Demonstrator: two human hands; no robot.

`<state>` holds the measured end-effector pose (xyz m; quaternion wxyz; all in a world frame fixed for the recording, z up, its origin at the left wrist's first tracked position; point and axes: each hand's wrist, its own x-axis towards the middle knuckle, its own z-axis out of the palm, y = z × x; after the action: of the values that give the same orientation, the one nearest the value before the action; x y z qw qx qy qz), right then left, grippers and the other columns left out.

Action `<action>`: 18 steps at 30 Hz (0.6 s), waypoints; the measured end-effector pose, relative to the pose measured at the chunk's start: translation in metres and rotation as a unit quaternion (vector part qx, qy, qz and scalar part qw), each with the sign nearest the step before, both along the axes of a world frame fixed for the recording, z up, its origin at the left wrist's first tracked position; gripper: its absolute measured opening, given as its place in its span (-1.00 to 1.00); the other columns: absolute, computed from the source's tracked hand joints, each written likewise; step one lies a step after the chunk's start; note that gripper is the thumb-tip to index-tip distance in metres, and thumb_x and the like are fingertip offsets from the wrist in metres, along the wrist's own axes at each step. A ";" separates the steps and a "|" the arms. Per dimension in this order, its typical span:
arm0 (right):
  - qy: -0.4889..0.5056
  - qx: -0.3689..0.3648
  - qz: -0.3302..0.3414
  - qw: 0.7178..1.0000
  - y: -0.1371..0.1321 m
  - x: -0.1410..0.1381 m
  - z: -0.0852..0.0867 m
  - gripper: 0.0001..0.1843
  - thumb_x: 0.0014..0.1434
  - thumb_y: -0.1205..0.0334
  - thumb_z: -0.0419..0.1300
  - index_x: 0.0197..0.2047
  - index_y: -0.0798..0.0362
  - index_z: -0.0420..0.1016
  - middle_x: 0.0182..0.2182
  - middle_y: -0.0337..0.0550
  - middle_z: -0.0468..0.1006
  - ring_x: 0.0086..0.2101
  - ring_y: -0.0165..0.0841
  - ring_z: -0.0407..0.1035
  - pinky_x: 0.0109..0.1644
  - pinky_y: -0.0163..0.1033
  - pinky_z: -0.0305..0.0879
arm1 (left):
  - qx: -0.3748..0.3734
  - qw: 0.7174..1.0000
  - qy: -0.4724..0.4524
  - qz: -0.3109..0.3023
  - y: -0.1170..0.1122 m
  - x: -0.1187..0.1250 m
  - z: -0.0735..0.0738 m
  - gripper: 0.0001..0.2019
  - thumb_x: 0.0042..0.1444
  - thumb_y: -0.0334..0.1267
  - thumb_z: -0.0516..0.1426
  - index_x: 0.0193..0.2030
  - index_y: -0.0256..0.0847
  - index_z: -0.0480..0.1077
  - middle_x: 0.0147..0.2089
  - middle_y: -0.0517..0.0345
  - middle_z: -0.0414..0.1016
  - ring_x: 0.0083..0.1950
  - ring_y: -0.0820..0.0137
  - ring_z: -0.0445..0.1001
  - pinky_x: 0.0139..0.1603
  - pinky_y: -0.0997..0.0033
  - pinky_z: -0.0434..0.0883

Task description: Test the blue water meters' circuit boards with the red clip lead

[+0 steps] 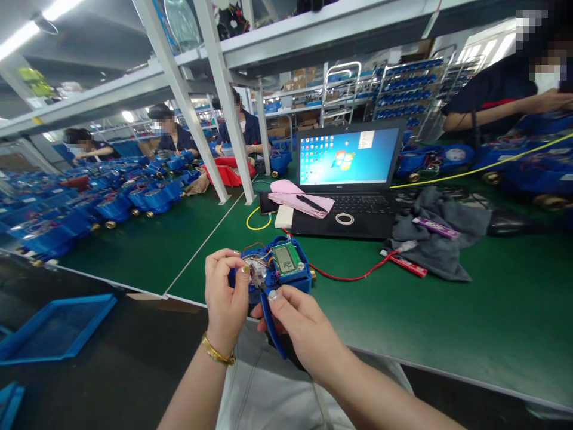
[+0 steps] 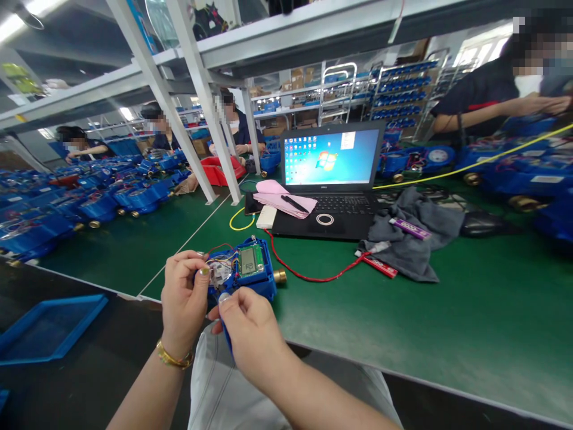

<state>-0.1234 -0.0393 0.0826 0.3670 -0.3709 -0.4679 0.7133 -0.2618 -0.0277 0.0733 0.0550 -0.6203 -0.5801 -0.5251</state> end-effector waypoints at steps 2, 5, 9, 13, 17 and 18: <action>-0.014 0.014 -0.006 1.000 0.000 0.000 -0.001 -0.40 -0.08 -0.36 0.11 -0.46 0.10 0.33 -0.58 -0.19 0.39 -0.54 -0.43 0.22 -0.42 -0.30 0.10 | 0.006 1.000 0.002 -0.004 0.000 -0.001 -0.001 -0.91 0.20 -0.29 0.02 -0.32 -0.18 0.30 -0.16 0.09 0.27 -0.09 0.34 0.36 -0.08 0.32 0.32; -0.019 0.045 -0.006 0.999 -0.001 -0.001 -0.003 -0.45 -0.01 -0.32 0.06 -0.49 0.08 0.29 -0.60 -0.22 0.34 -0.55 -0.43 0.19 -0.42 -0.30 0.11 | 0.012 1.000 0.000 -0.009 0.000 -0.002 -0.002 -0.90 0.21 -0.29 0.02 -0.32 -0.18 0.30 -0.16 0.09 0.27 -0.09 0.34 0.35 -0.08 0.32 0.31; -0.026 0.094 0.021 0.995 -0.002 0.003 -0.003 -0.49 0.11 -0.23 -0.02 -0.48 0.09 0.27 -0.59 -0.19 0.33 -0.52 -0.41 0.21 -0.39 -0.29 0.14 | 0.012 1.000 -0.011 -0.019 -0.001 -0.002 -0.002 -0.89 0.23 -0.30 -0.01 -0.31 -0.18 0.29 -0.17 0.09 0.28 -0.09 0.35 0.34 -0.09 0.33 0.31; -0.067 0.169 0.100 0.978 -0.004 0.028 -0.008 -0.53 0.19 -0.15 -0.06 -0.41 0.09 0.33 -0.49 -0.10 0.42 -0.46 -0.35 0.29 -0.39 -0.29 0.20 | 0.006 0.999 -0.016 -0.028 -0.002 -0.008 -0.002 -0.83 0.26 -0.28 -0.06 -0.31 -0.16 0.31 -0.16 0.09 0.31 -0.08 0.35 0.34 -0.07 0.33 0.32; -0.213 0.426 0.026 0.879 -0.004 0.086 -0.045 -0.76 0.26 0.12 -0.01 -0.24 0.01 0.43 -0.12 -0.04 0.49 -0.18 -0.27 0.42 -0.14 -0.27 0.33 | 0.002 1.000 -0.024 0.017 0.000 -0.032 -0.005 -0.83 0.27 -0.23 -0.07 -0.21 -0.15 0.32 -0.14 0.08 0.33 -0.06 0.34 0.36 -0.02 0.30 0.34; -0.266 0.481 -0.024 0.835 -0.001 0.103 -0.058 -0.84 0.23 0.15 0.06 -0.23 -0.04 0.44 -0.07 -0.07 0.48 -0.16 -0.26 0.43 -0.15 -0.28 0.35 | -0.001 0.999 -0.027 0.037 0.001 -0.042 -0.007 -0.83 0.27 -0.22 -0.06 -0.18 -0.16 0.32 -0.14 0.08 0.34 -0.07 0.34 0.37 -0.03 0.29 0.36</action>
<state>-0.0201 -0.0407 0.0250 0.3776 -0.3338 -0.8226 0.2634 -0.3040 -0.0267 0.0664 0.0575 -0.5840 -0.6045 -0.5387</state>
